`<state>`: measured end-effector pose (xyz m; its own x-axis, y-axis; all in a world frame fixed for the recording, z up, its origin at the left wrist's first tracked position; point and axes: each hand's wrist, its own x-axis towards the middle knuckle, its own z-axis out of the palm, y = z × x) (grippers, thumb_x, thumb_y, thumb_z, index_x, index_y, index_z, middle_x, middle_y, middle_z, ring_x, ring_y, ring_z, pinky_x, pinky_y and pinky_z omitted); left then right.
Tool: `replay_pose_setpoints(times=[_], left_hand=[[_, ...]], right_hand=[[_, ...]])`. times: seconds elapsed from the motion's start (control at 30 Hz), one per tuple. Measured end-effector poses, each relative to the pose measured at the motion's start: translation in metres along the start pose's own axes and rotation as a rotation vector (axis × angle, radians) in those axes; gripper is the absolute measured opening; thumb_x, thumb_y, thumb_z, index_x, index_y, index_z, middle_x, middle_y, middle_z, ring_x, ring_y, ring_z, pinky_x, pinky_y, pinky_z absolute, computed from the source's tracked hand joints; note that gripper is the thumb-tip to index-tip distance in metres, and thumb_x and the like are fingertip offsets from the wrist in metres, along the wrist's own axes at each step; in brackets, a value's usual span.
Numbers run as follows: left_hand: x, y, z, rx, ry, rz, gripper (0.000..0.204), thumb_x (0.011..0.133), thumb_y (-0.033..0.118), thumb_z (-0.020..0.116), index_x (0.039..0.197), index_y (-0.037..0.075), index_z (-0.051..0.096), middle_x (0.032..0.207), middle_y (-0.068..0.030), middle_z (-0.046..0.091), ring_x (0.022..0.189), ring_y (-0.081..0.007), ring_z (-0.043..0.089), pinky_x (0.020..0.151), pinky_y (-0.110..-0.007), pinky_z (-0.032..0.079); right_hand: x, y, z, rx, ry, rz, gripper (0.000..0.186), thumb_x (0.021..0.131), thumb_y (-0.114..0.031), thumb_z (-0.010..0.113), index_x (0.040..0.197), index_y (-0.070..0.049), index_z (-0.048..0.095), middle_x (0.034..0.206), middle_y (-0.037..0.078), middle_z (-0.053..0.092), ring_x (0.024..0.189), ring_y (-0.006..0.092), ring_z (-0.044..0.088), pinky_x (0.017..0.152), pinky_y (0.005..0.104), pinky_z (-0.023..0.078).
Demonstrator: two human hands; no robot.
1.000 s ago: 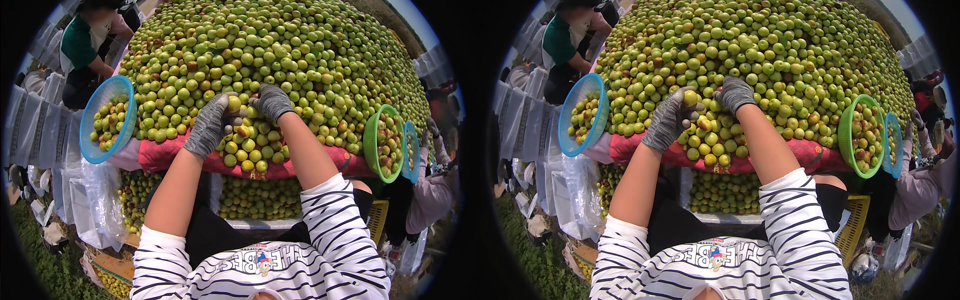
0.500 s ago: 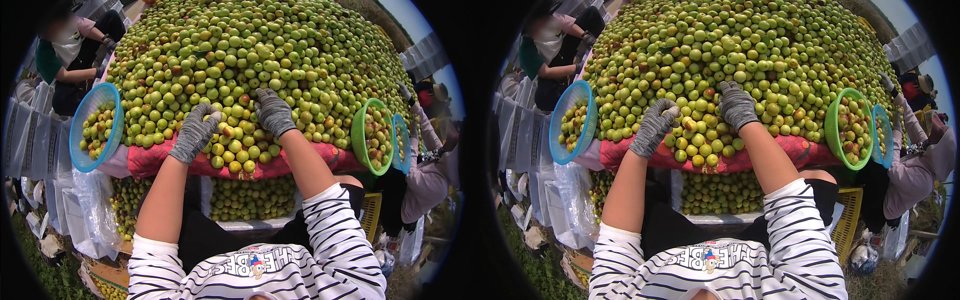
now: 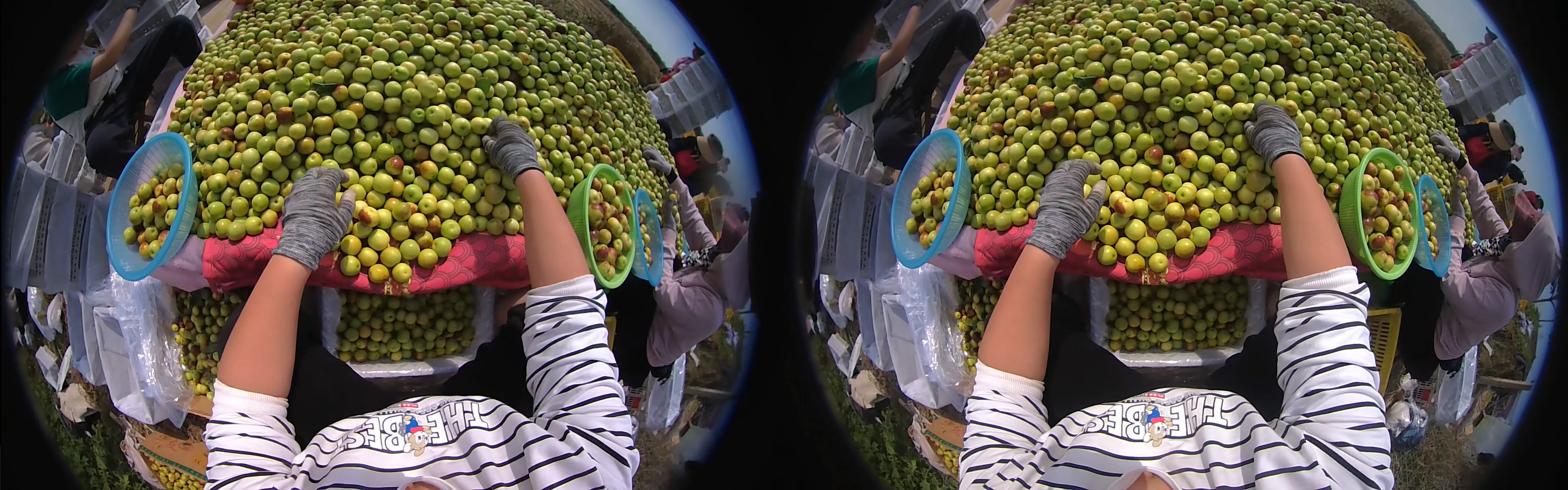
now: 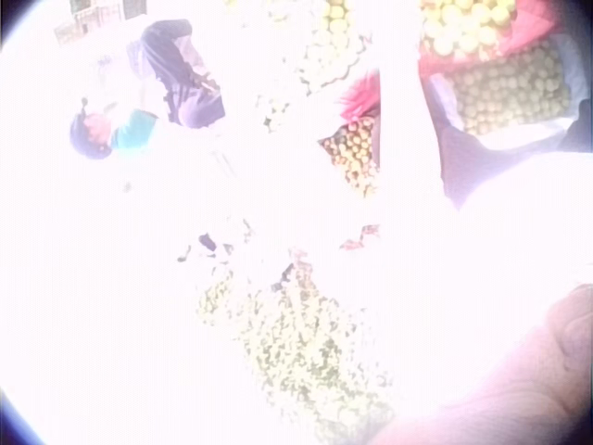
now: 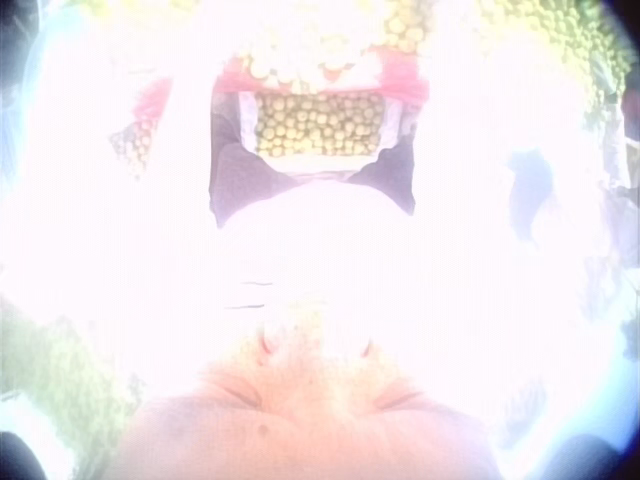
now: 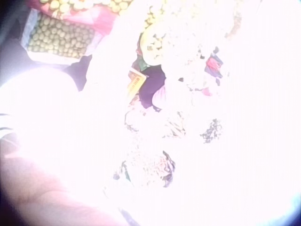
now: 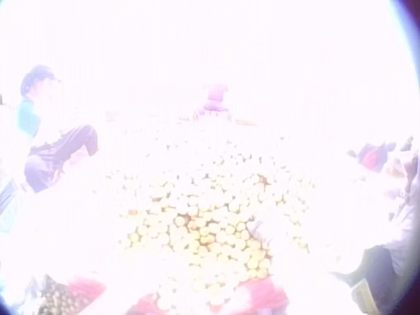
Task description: The person sits at a table covered with a red cloth and sorts green olives by hand, picking them from a large pile and placing them into a white plastic container. Other workers are visible in the background performing similar tasks.
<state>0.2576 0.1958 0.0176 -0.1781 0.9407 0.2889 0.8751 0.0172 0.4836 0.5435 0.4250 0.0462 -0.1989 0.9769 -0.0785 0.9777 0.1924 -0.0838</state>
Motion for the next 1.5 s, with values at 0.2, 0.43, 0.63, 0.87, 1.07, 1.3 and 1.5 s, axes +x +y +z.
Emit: replay_pose_setpoints(times=[0.2, 0.43, 0.63, 0.87, 1.07, 1.3, 1.5], left_hand=[[0.004, 0.014, 0.005, -0.278, -0.091, -0.044, 0.037, 0.084, 0.012, 0.070, 0.119, 0.006, 0.060, 0.112, -0.0139, 0.063, 0.101, -0.0244, 0.064, 0.086, -0.036, 0.053], [-0.001, 0.040, 0.015, -1.126, -0.352, -0.220, 0.049, 0.089, 0.015, 0.067, 0.134, 0.009, 0.049, 0.113, -0.0097, 0.060, 0.087, -0.0107, 0.061, 0.076, -0.024, 0.055], [0.004, 0.024, 0.004, -0.843, -0.219, -0.403, 0.026, 0.096, 0.031, 0.059, 0.095, 0.004, 0.062, 0.078, -0.0020, 0.062, 0.064, -0.0075, 0.056, 0.057, -0.023, 0.048], [0.004, 0.023, 0.013, -0.915, -0.233, -0.385, 0.018, 0.094, 0.023, 0.061, 0.097, 0.005, 0.061, 0.085, -0.0024, 0.062, 0.071, -0.0069, 0.058, 0.059, -0.021, 0.051], [-0.001, 0.019, 0.019, -0.820, -0.282, -0.236, 0.018, 0.075, 0.001, 0.064, 0.093, 0.005, 0.060, 0.088, -0.0009, 0.061, 0.081, -0.0098, 0.057, 0.072, -0.024, 0.052], [-0.002, 0.040, 0.015, -1.092, -0.313, -0.534, 0.049, 0.087, 0.019, 0.071, 0.131, 0.008, 0.050, 0.093, -0.0038, 0.064, 0.082, -0.0096, 0.062, 0.063, -0.026, 0.056], [0.008, 0.026, 0.018, -1.551, -0.310, -0.767, 0.029, 0.088, 0.028, 0.071, 0.108, 0.012, 0.056, 0.086, -0.0017, 0.061, 0.067, -0.0096, 0.060, 0.055, -0.024, 0.053]], right_hand=[[-0.032, -0.020, -0.006, 0.100, 0.209, -0.101, 0.030, 0.083, -0.021, 0.072, 0.106, -0.006, 0.058, 0.095, 0.014, 0.068, 0.089, 0.0297, 0.067, 0.082, 0.0402, 0.054], [-0.126, -0.098, 0.042, 0.910, -0.043, -0.569, 0.033, 0.090, -0.029, 0.068, 0.110, -0.005, 0.058, 0.101, 0.014, 0.064, 0.096, 0.0298, 0.064, 0.087, 0.0389, 0.051], [-0.099, -0.081, 0.052, 0.355, 0.378, -0.253, 0.028, 0.087, -0.017, 0.064, 0.112, -0.005, 0.058, 0.107, 0.015, 0.060, 0.103, 0.0345, 0.060, 0.089, 0.0440, 0.050], [-0.054, -0.079, 0.048, 0.189, -0.067, -0.036, 0.052, 0.083, -0.034, 0.065, 0.123, -0.003, 0.052, 0.123, 0.022, 0.055, 0.116, 0.0367, 0.056, 0.100, 0.0427, 0.046], [-0.047, -0.074, 0.027, 0.242, -0.255, -0.096, 0.056, 0.079, -0.035, 0.069, 0.122, -0.003, 0.054, 0.116, 0.022, 0.063, 0.114, 0.0333, 0.060, 0.099, 0.0419, 0.047], [-0.087, -0.106, 0.025, 0.936, -0.375, -0.381, 0.049, 0.088, -0.038, 0.067, 0.123, -0.005, 0.056, 0.107, 0.018, 0.064, 0.101, 0.0326, 0.063, 0.091, 0.0404, 0.051], [-0.036, -0.109, 0.022, 0.156, -0.004, -0.253, 0.045, 0.089, -0.023, 0.063, 0.130, -0.009, 0.051, 0.123, 0.018, 0.057, 0.115, 0.0336, 0.057, 0.099, 0.0427, 0.046]])
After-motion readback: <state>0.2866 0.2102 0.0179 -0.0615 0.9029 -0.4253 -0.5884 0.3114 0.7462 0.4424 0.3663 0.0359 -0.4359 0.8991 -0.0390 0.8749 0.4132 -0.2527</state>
